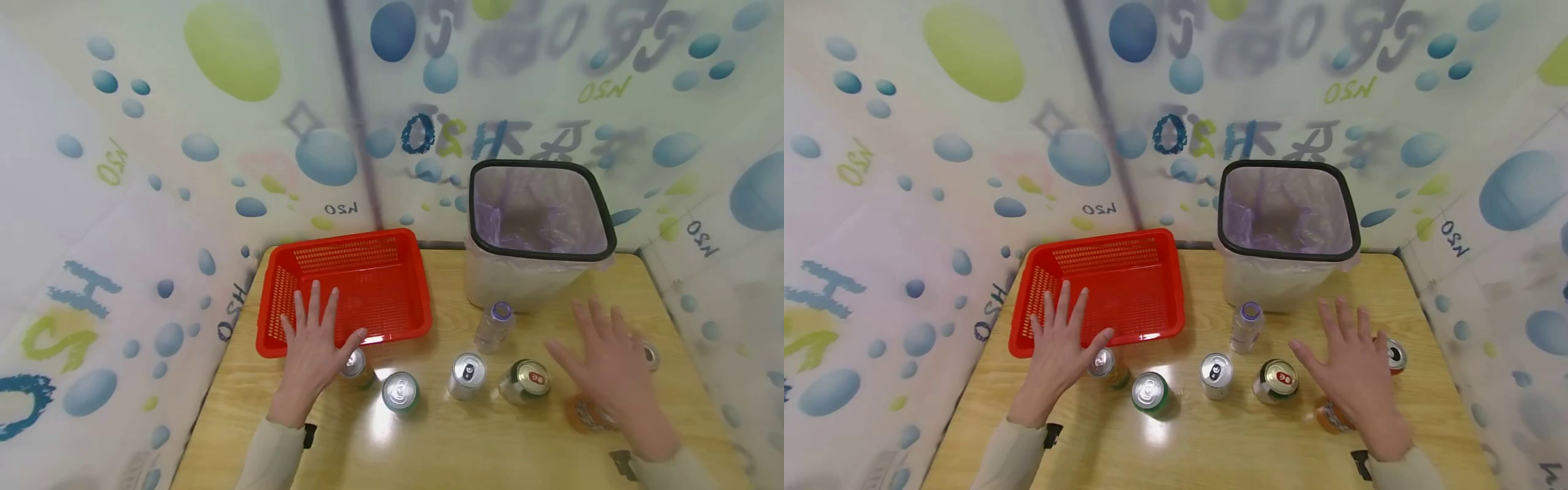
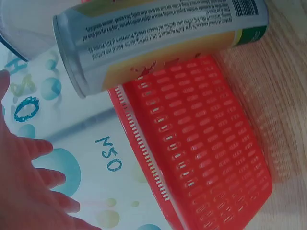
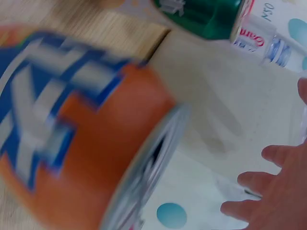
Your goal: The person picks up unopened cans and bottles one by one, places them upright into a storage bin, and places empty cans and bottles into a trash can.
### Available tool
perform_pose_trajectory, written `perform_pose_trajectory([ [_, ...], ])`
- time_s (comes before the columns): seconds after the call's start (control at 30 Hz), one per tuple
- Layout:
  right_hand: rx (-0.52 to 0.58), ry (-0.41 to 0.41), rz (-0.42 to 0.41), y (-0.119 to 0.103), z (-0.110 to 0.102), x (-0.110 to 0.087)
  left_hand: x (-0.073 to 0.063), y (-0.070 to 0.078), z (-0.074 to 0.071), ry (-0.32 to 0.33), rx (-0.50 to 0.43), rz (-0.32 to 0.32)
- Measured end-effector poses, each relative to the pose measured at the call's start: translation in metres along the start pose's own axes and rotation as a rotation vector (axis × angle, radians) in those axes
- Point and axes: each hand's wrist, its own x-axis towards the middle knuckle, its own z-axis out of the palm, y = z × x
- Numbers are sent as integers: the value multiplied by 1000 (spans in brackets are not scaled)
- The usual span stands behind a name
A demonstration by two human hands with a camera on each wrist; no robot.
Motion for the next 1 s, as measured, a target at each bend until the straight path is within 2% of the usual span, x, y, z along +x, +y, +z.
perform_pose_trajectory([
  [0.23, 107, 13, 11, -27, 5, 6, -3, 3, 1, 51, -21, 26],
  [0.47, 215, 4, 30, -52, 14, 16, -3, 7, -1, 34, -49, 38],
  [0.7, 236, -62, 38, -69, 25, 33, -6, 8, 1, 65, -89, 68],
  [1.0, 300, -142, 52, -78, 38, 45, -11, 6, 3, 76, -126, 80],
])
